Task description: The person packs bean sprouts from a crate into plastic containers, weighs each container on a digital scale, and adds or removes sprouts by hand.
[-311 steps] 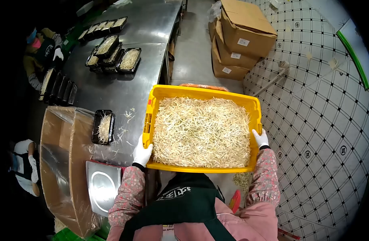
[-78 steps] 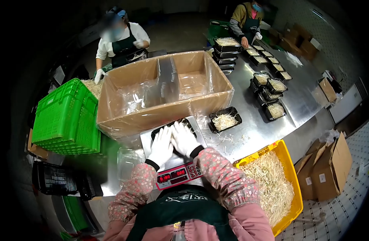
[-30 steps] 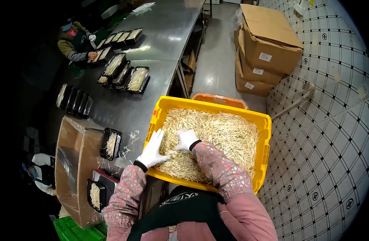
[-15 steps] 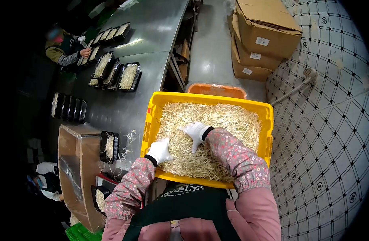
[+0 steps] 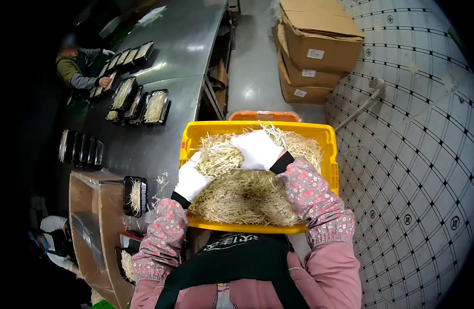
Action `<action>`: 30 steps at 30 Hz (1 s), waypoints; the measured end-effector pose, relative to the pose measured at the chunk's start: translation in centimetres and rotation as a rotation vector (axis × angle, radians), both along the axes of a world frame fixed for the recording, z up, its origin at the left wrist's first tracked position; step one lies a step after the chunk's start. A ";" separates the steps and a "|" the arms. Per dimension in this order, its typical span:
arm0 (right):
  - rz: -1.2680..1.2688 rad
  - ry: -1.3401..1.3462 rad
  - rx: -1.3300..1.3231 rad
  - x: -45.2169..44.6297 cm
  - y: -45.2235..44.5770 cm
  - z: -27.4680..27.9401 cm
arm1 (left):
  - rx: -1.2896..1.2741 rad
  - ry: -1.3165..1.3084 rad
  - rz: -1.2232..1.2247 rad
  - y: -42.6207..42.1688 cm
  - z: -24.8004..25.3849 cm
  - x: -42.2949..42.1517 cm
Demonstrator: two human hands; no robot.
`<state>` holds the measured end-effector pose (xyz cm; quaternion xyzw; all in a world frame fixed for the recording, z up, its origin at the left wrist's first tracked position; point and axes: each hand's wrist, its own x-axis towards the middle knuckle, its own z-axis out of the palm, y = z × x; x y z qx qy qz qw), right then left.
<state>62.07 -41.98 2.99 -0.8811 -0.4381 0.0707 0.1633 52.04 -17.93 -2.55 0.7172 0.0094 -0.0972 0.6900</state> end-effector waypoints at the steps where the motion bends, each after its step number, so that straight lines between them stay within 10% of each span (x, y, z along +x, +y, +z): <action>1: -0.041 -0.067 -0.018 -0.5 -1.5 -0.2 | 0.325 -0.125 0.024 -1.7 0.3 0.1; 6: -0.316 -0.267 -0.081 -7.9 -10.1 -8.0 | 0.984 -0.534 -0.142 -10.2 -4.8 -0.9; 13: -0.329 0.178 -0.052 -21.5 -17.3 -9.1 | 0.860 -0.524 -0.743 -9.9 -4.6 -10.1; 30: -0.147 0.061 -0.292 -8.2 -15.1 -9.3 | 0.972 -0.044 -0.332 -14.3 -6.8 -3.6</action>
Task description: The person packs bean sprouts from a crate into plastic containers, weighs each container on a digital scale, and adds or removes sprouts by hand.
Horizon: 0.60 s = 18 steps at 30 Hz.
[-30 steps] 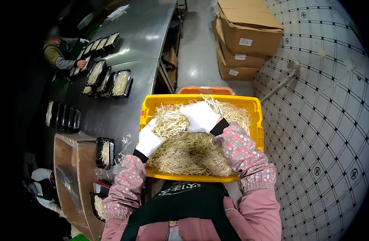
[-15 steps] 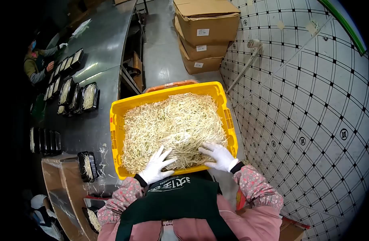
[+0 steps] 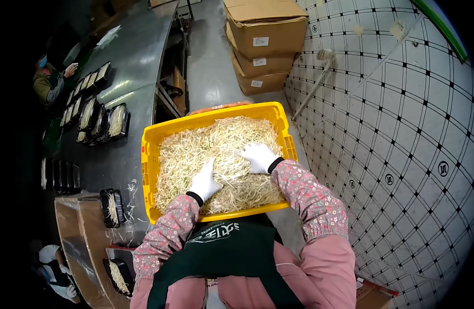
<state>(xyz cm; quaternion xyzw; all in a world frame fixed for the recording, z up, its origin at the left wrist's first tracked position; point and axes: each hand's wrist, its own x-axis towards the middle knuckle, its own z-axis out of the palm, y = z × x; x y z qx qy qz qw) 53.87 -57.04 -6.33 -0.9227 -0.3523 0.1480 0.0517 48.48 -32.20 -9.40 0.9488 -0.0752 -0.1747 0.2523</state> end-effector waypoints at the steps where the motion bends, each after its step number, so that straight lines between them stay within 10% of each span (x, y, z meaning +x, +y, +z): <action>1: -0.039 -0.016 0.042 0.0 -0.3 -0.6 | -0.021 -0.031 -0.024 0.5 0.2 0.2; 8: -0.493 0.018 0.284 1.2 -4.0 3.4 | -0.105 -0.485 -0.373 5.3 5.1 -2.3; 18: -0.461 0.046 0.073 -2.5 -1.7 2.0 | -0.110 -0.269 -0.424 0.6 7.4 2.0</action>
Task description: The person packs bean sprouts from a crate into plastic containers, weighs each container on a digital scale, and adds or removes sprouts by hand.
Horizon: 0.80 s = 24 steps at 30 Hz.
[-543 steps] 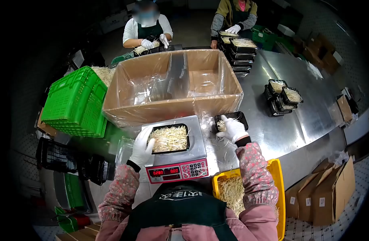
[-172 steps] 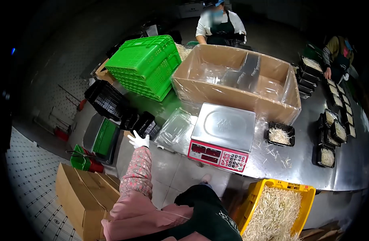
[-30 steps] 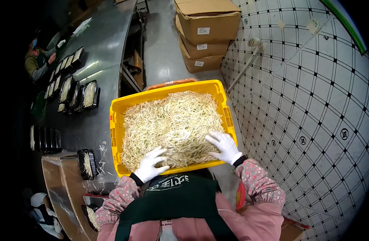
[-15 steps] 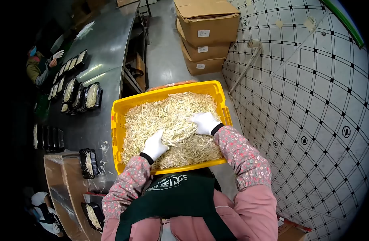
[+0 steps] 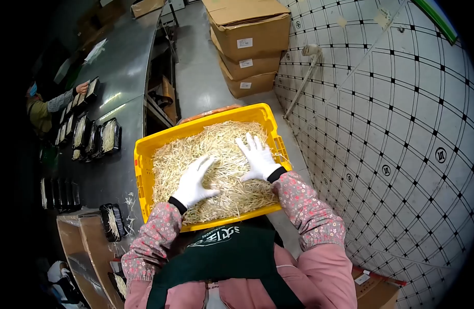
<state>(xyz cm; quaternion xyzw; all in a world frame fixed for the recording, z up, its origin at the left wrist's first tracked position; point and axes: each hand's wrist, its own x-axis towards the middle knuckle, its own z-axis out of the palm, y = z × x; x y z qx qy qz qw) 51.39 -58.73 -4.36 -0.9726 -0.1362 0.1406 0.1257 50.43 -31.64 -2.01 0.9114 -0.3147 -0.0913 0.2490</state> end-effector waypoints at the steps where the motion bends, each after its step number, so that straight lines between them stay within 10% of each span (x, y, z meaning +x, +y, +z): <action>1: -0.008 0.019 -0.043 -0.5 -0.1 -0.1 | 0.046 -0.024 0.020 -0.8 -0.1 1.0; 9: -0.121 0.012 0.116 -0.8 -2.3 -6.9 | 0.229 0.213 0.135 -4.8 -6.9 5.3; 19: -0.250 0.148 0.550 2.4 -3.0 0.2 | -0.028 0.021 -0.067 -2.4 -4.1 1.0; 24: 0.031 0.307 0.151 3.3 -0.2 -1.5 | -0.107 0.154 0.102 0.7 -5.0 -0.1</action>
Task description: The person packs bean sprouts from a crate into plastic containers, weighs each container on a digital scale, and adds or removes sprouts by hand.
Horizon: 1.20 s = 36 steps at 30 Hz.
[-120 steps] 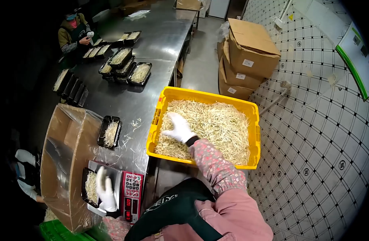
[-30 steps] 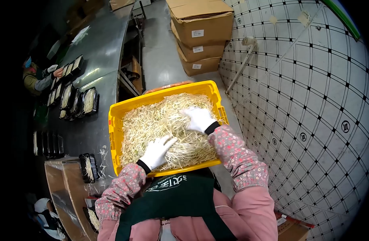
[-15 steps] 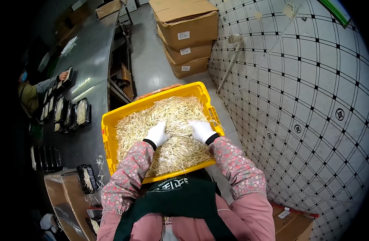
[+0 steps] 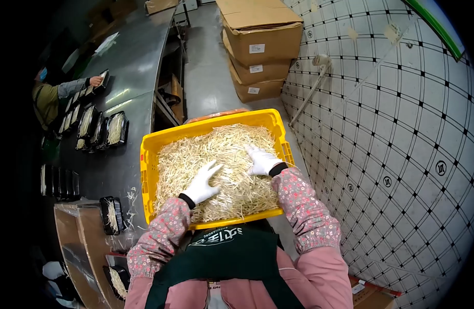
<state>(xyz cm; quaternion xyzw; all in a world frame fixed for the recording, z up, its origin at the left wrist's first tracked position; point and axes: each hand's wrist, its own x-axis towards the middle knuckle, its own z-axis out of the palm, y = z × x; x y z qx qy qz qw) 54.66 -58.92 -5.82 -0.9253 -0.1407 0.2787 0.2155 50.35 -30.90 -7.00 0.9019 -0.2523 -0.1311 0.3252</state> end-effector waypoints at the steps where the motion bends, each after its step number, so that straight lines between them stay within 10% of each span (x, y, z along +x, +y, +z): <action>1: -0.012 -0.033 0.062 0.4 -0.6 -0.4 | -0.074 0.069 0.056 1.8 0.5 -0.4; 6: -0.318 -0.012 0.217 2.2 2.2 0.0 | -0.487 0.081 0.356 8.5 0.2 -4.2; 10: -0.001 -0.170 0.238 -0.5 5.8 0.0 | -0.708 -0.103 0.840 13.3 0.7 -8.8; 16: 0.027 -0.402 0.057 -6.9 8.7 -1.7 | -0.155 -0.809 1.855 25.7 -3.2 -15.2; 20: -0.066 -0.260 0.220 -4.4 6.4 -3.6 | -0.508 -0.541 2.255 31.4 -4.0 -15.9; 21: -0.142 -0.211 0.221 -3.3 5.6 -3.7 | 0.016 -0.454 2.363 35.6 -10.9 -16.1; 22: -0.213 -0.158 0.218 -2.3 5.3 -3.4 | -0.985 -0.074 2.306 34.1 -5.0 -15.9; 23: -0.142 -0.212 0.097 -1.8 5.3 -1.8 | -1.290 -0.087 2.332 35.6 -6.6 -15.3; 29: -0.018 -0.309 0.074 -3.8 7.0 -3.8 | -1.488 -0.345 2.111 36.0 -10.5 -15.0; 36: -0.244 -0.057 0.571 -0.1 3.5 -3.2 | -1.052 -0.201 1.939 28.8 -6.9 -18.0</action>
